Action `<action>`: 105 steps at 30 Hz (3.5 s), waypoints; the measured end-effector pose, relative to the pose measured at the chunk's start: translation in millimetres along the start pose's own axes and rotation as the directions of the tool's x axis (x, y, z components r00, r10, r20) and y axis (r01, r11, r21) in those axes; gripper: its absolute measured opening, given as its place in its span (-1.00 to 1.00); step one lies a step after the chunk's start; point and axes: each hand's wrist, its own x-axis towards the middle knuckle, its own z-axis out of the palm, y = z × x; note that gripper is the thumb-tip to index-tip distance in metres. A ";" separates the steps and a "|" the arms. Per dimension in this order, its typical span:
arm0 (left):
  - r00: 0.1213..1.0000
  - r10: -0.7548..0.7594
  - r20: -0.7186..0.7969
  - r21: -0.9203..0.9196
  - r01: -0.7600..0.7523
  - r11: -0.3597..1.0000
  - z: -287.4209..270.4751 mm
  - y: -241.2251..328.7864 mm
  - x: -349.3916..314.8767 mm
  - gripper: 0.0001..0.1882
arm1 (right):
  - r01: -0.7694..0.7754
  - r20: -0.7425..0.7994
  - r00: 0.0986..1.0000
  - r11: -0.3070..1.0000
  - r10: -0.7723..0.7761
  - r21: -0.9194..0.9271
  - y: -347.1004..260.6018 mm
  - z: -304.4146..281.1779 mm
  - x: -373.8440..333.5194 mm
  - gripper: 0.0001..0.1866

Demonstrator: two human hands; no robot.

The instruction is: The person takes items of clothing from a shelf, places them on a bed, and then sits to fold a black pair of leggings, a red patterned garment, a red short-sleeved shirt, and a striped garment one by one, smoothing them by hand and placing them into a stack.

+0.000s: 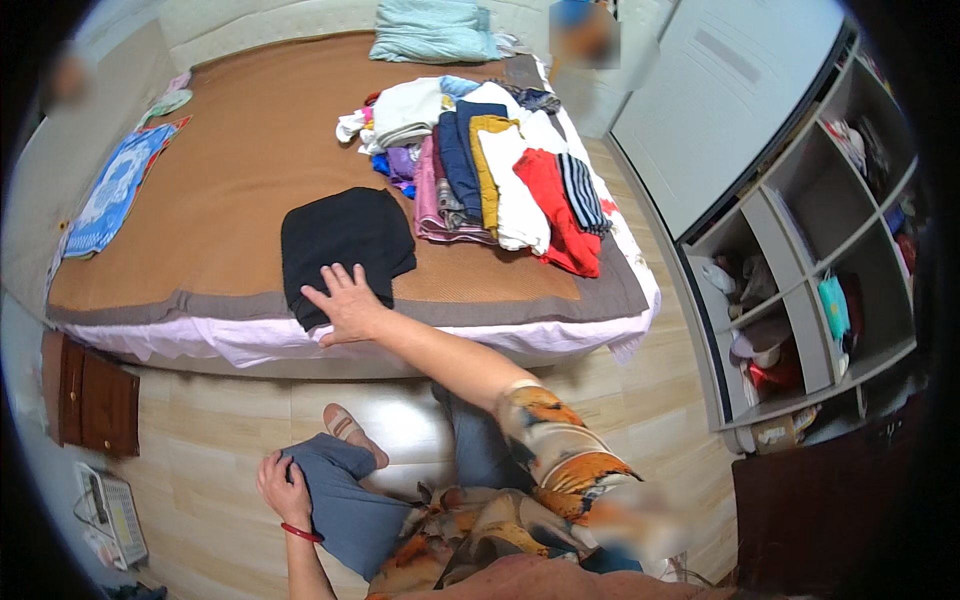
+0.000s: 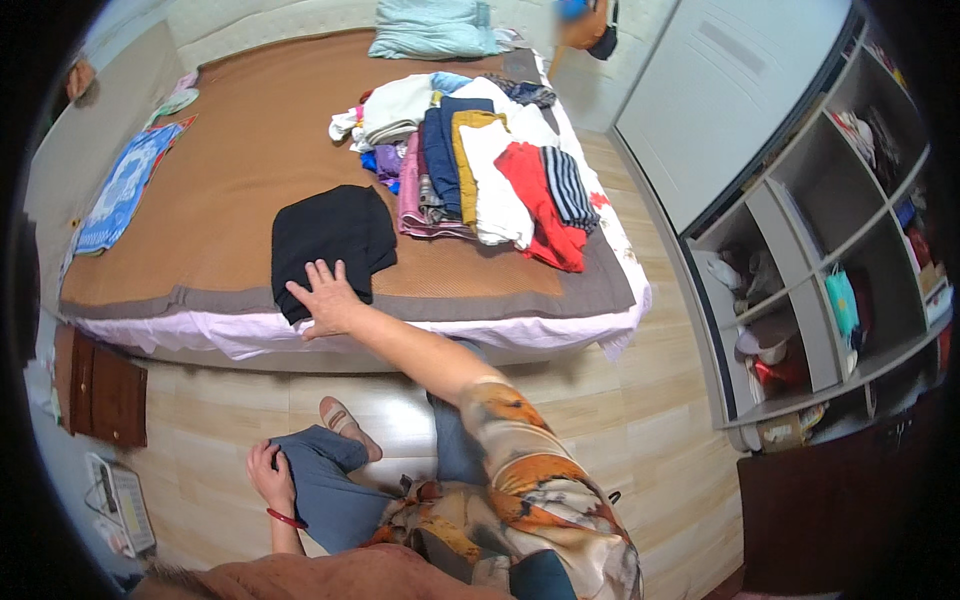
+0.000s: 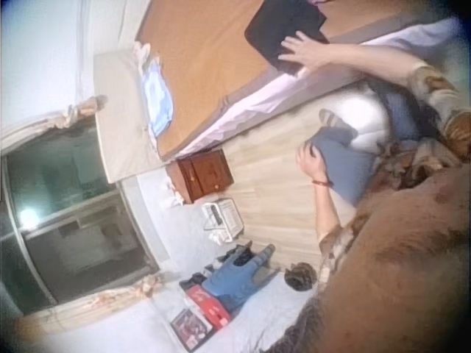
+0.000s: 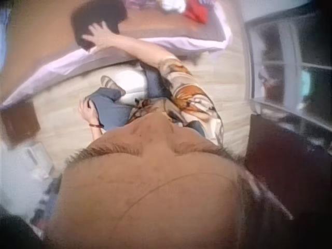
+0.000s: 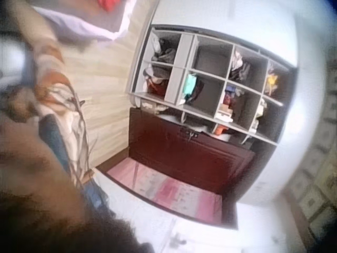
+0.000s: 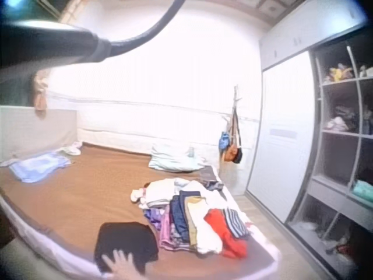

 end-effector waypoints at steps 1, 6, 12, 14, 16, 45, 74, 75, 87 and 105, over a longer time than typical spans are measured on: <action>1.000 -0.008 0.007 0.008 0.008 1.000 1.6 -0.9 -1.4 -0.84 | -0.010 0.059 0.998 0.999 0.012 -0.038 -0.8 5.9 5.6 -0.08; 1.000 -0.010 0.015 0.006 0.010 1.000 1.9 -1.3 -2.9 -0.84 | -0.041 -0.354 0.934 0.998 0.053 0.040 19.7 46.2 30.8 -0.70; 0.999 -0.027 0.042 -0.009 0.027 1.000 2.9 5.4 5.6 -0.83 | -0.205 -0.292 0.909 0.930 0.297 0.306 3.2 54.6 58.8 -0.75; 0.999 -0.029 0.046 -0.001 0.029 1.000 2.2 4.8 4.7 -0.83 | -0.104 -0.101 0.983 0.921 0.153 0.376 -10.7 33.4 48.1 -0.66; 0.999 -0.025 0.040 0.005 0.025 1.000 -0.1 4.3 3.4 -0.83 | 0.083 -0.305 0.949 0.875 0.075 0.477 -11.1 22.8 23.9 -0.61; 1.000 -0.008 0.009 -0.022 0.008 1.000 7.5 6.0 2.5 -0.86 | 0.290 -0.114 0.387 -0.004 0.915 0.957 272.7 -189.5 -245.9 -0.69; 0.995 -0.079 0.064 0.003 0.079 0.997 9.2 45.7 4.9 -0.81 | 0.334 0.044 0.831 -0.561 0.554 0.758 131.4 -187.2 -238.6 -0.56; 0.991 -0.104 0.084 -0.072 0.110 0.991 20.5 58.6 5.4 -0.80 | 0.296 0.111 0.867 -0.682 0.485 0.669 117.2 -177.3 -237.7 -0.56; 0.736 0.302 0.605 -0.655 0.677 -0.337 40.9 207.5 -34.0 -0.60 | -0.227 0.418 0.801 -0.429 0.429 0.874 12.7 -78.2 -286.0 -0.47; 0.946 0.322 0.036 -0.921 -0.094 0.379 -32.9 190.3 -45.4 -0.84 | 0.215 -0.157 0.976 0.806 -0.153 0.552 -70.3 -153.7 -237.1 -0.68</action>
